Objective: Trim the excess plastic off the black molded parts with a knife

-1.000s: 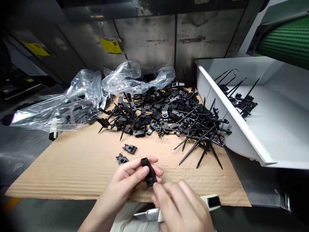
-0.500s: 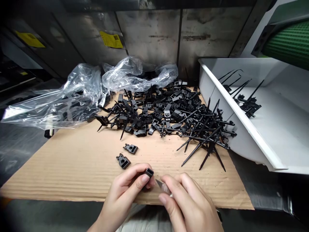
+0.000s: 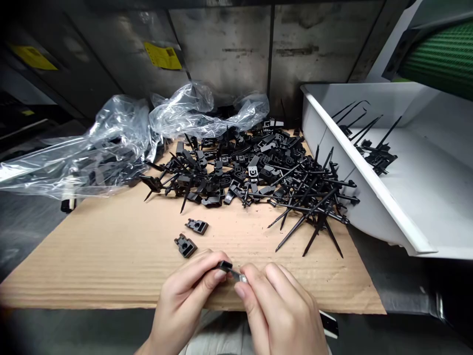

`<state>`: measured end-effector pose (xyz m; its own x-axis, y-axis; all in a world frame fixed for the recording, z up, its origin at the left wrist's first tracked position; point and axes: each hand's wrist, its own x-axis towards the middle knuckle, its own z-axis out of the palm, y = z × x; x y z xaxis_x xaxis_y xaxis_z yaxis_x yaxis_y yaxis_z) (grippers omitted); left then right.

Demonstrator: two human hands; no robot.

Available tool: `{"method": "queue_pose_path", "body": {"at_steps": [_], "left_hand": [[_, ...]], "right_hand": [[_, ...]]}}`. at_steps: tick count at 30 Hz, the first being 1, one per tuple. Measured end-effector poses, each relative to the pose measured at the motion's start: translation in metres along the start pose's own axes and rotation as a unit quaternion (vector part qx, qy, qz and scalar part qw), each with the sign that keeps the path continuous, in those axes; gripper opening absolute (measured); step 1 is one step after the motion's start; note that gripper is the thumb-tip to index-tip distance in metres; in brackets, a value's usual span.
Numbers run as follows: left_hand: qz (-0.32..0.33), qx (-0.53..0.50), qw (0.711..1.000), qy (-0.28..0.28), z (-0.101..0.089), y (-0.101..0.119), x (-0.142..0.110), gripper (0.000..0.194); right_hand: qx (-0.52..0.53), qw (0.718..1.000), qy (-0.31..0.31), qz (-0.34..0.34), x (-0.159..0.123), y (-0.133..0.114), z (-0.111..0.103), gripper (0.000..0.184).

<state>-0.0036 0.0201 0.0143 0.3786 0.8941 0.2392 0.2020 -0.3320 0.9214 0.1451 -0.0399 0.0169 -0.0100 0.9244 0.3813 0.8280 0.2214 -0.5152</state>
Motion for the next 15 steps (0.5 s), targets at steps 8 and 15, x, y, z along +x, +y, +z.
{"method": "queue_pose_path", "body": {"at_steps": [8, 15], "left_hand": [[-0.086, -0.113, 0.981, -0.129, -0.008, 0.006, 0.003, 0.025], [-0.097, -0.126, 0.982, -0.103, -0.009, 0.003, 0.001, 0.028]], "right_hand": [[-0.018, 0.999, 0.020, 0.026, 0.000, 0.012, -0.004, 0.021], [0.087, 0.996, -0.003, -0.024, -0.004, 0.006, -0.016, 0.015]]}}
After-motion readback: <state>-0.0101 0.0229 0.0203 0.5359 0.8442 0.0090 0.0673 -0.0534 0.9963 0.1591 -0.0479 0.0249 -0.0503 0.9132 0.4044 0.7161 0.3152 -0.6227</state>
